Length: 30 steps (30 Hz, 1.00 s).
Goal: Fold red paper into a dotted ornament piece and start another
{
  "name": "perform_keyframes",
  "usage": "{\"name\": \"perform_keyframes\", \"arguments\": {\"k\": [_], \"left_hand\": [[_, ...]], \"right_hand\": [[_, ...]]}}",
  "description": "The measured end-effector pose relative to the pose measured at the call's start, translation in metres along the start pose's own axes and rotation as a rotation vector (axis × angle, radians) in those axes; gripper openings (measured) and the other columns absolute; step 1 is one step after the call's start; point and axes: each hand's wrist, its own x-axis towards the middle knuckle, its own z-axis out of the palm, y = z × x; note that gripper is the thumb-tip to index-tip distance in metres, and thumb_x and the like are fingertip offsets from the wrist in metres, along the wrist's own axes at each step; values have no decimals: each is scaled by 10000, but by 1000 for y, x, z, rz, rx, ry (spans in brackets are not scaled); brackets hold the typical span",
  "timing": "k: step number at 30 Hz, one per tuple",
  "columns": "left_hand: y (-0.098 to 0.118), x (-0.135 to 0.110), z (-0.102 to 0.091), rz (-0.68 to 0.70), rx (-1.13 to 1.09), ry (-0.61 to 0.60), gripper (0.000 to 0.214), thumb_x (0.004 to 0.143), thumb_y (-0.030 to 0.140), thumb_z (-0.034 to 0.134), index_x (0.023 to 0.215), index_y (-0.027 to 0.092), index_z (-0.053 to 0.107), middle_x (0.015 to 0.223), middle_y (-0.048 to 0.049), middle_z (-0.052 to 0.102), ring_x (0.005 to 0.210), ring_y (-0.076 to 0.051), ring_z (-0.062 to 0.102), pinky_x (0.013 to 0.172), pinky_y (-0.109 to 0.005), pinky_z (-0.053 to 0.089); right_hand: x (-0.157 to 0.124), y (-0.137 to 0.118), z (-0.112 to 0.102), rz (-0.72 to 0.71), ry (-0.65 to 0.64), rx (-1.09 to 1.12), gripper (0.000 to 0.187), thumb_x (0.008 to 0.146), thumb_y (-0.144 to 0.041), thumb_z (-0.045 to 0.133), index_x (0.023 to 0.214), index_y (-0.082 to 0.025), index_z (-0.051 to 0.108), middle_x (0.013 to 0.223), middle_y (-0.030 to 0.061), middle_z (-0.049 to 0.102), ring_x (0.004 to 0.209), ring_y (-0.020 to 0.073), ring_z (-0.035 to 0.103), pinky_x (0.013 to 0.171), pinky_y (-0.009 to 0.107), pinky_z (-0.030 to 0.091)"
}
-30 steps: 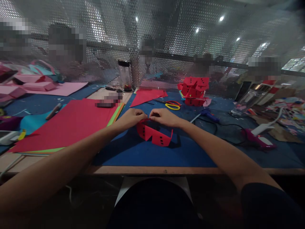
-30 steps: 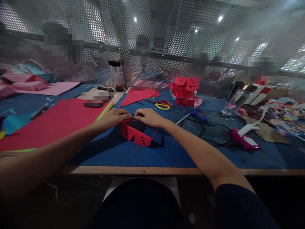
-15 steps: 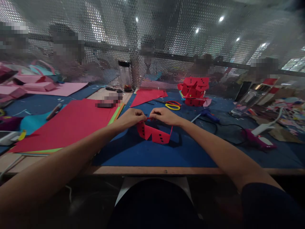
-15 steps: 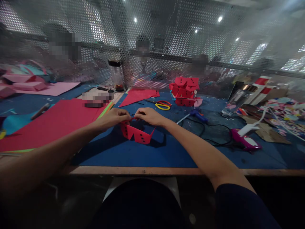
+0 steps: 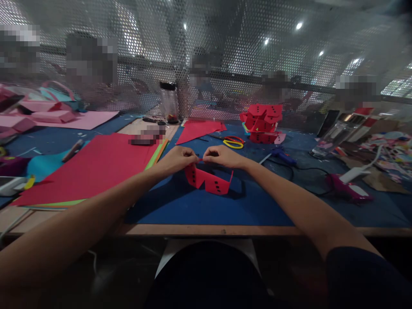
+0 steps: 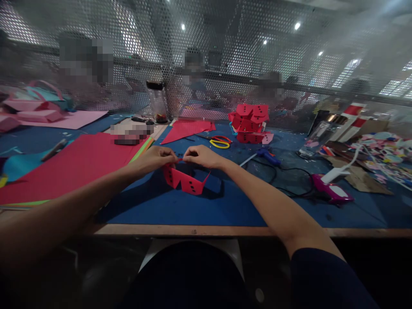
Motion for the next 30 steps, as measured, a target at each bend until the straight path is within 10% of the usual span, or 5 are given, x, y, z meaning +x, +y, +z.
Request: {"name": "perform_keyframes", "arguments": {"k": [30], "left_hand": [[0,0,3,-17,-106,-47,289,758,433,698,658,171,629,613,4,590,566,-127,507,537,-243,364]], "right_hand": [[1,-1,2,-17,50,-43,167,903,-309,660,861,-152,703,806,41,736,762,163,667,734,283,491]]}}
